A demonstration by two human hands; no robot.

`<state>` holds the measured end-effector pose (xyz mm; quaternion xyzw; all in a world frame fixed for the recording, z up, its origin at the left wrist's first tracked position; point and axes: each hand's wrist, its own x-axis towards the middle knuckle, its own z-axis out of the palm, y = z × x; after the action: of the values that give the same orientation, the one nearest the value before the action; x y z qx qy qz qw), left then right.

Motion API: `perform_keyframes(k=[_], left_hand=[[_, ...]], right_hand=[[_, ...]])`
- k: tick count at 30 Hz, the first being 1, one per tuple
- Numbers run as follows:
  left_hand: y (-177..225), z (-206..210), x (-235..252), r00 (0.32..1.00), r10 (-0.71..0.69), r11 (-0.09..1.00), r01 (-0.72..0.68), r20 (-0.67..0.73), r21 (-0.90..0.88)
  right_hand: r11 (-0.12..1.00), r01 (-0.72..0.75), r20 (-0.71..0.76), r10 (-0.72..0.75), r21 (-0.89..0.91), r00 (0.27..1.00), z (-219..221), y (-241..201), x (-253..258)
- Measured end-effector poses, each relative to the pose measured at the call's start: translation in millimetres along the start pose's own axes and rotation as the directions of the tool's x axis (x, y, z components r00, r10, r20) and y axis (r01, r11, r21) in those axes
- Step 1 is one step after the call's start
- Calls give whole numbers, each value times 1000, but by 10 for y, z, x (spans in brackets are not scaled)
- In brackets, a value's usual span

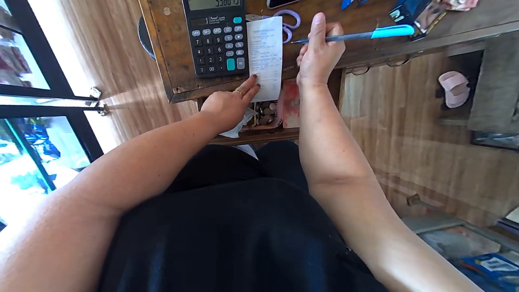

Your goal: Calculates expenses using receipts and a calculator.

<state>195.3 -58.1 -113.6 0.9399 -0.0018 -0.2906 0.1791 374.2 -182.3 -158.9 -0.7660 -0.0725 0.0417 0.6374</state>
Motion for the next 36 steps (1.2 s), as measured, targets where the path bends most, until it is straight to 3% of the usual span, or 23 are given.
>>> perform_keyframes(k=[36], left_hand=[[88, -136, 17, 996, -63, 998, 62, 62, 14]], right_hand=[[999, 22, 4, -22, -40, 1000, 7, 12, -7]])
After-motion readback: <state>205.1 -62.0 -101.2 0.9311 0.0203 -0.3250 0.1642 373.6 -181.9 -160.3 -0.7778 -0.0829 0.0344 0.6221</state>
